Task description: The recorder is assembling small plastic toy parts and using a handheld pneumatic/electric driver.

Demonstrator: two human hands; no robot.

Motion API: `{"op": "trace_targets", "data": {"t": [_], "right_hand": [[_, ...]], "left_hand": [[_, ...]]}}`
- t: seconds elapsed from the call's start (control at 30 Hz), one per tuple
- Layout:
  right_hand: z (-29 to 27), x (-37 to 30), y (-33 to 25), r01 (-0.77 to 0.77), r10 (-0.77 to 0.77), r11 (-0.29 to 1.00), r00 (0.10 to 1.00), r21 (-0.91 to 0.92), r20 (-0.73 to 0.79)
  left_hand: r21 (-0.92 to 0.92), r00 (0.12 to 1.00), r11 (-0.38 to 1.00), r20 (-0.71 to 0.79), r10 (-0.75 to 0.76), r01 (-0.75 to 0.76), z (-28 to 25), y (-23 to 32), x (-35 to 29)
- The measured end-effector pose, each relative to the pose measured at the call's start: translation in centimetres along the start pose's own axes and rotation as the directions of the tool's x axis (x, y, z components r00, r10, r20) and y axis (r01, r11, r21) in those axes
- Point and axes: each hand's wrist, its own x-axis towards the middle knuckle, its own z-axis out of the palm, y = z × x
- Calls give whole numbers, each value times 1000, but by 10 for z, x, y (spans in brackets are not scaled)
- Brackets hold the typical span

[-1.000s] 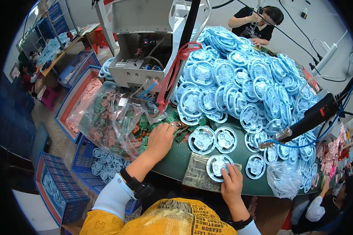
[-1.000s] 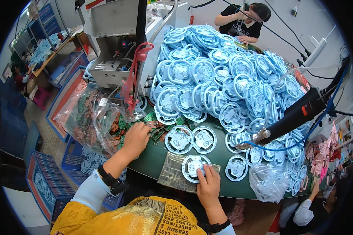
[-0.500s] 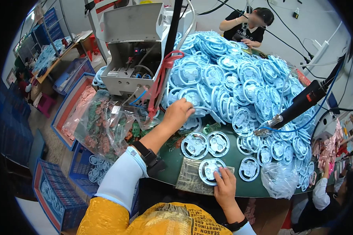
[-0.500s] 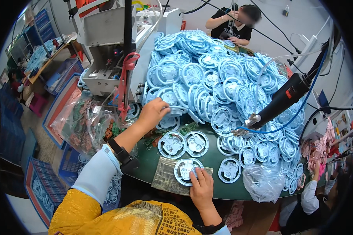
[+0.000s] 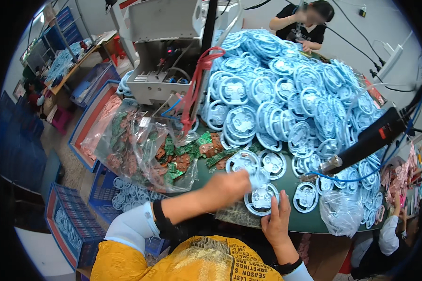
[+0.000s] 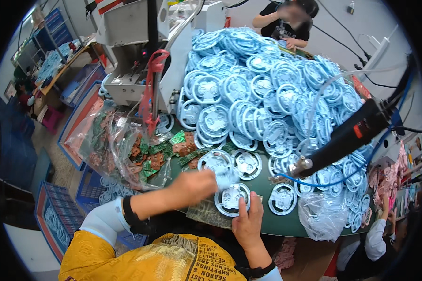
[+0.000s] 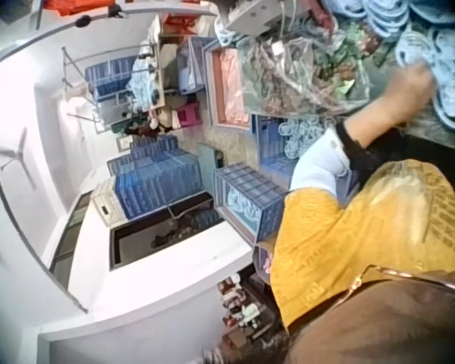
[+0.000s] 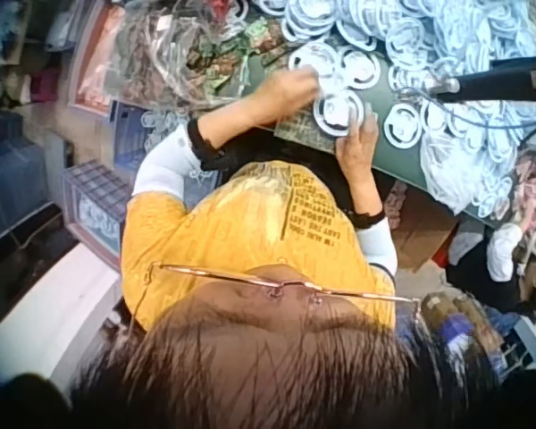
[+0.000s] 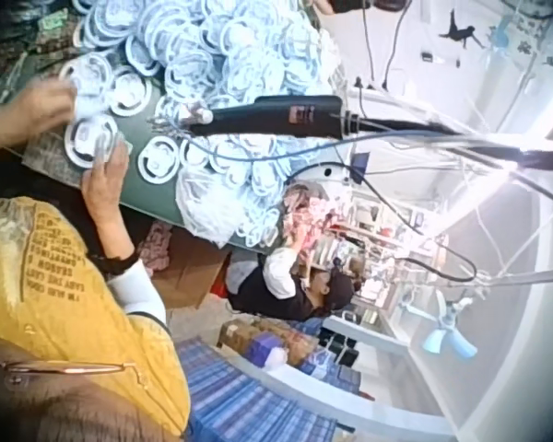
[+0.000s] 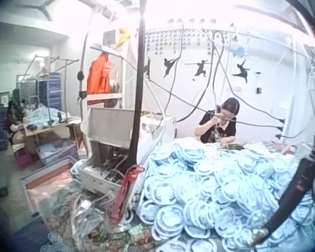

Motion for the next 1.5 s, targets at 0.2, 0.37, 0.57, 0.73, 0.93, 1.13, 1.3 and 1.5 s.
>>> {"op": "trace_targets", "data": {"t": [0.2, 0.37, 0.57, 0.73, 0.93, 1.13, 1.3, 1.5], "right_hand": [[-5, 6, -10, 84, -70, 996, 961, -41, 267], [-5, 2, -9, 71, -60, 997, 968, -37, 242], [-22, 15, -20, 17, -12, 1000, 964, -16, 267], [-20, 6, -14, 97, -74, 990, 974, -101, 214], [-24, 14, 26, 3, 3, 955, 1000, -296, 19], [-23, 32, 10, -23, 28, 980, 999, -199, 21], [-5, 52, 20, -16, 54, 965, 989, -263, 137], [9, 54, 40, 5, 7, 984, 998, -177, 66]], "left_hand": [[-44, 992, 999, -121, -36, 31, 0, 16, -36], [205, 926, 903, -70, -371, 378, -17, -54, -38], [216, 907, 883, -163, -389, 418, -18, -80, -44], [-576, 569, 326, 310, -762, 750, -26, -27, -41], [-477, 550, 342, 415, -725, 810, 5, 4, -65], [-219, 682, 646, 207, -702, 731, 3, 14, -67], [-140, 879, 868, 62, -473, 477, 8, 14, -67], [-137, 913, 903, 75, -402, 408, 6, 6, -61]]}}
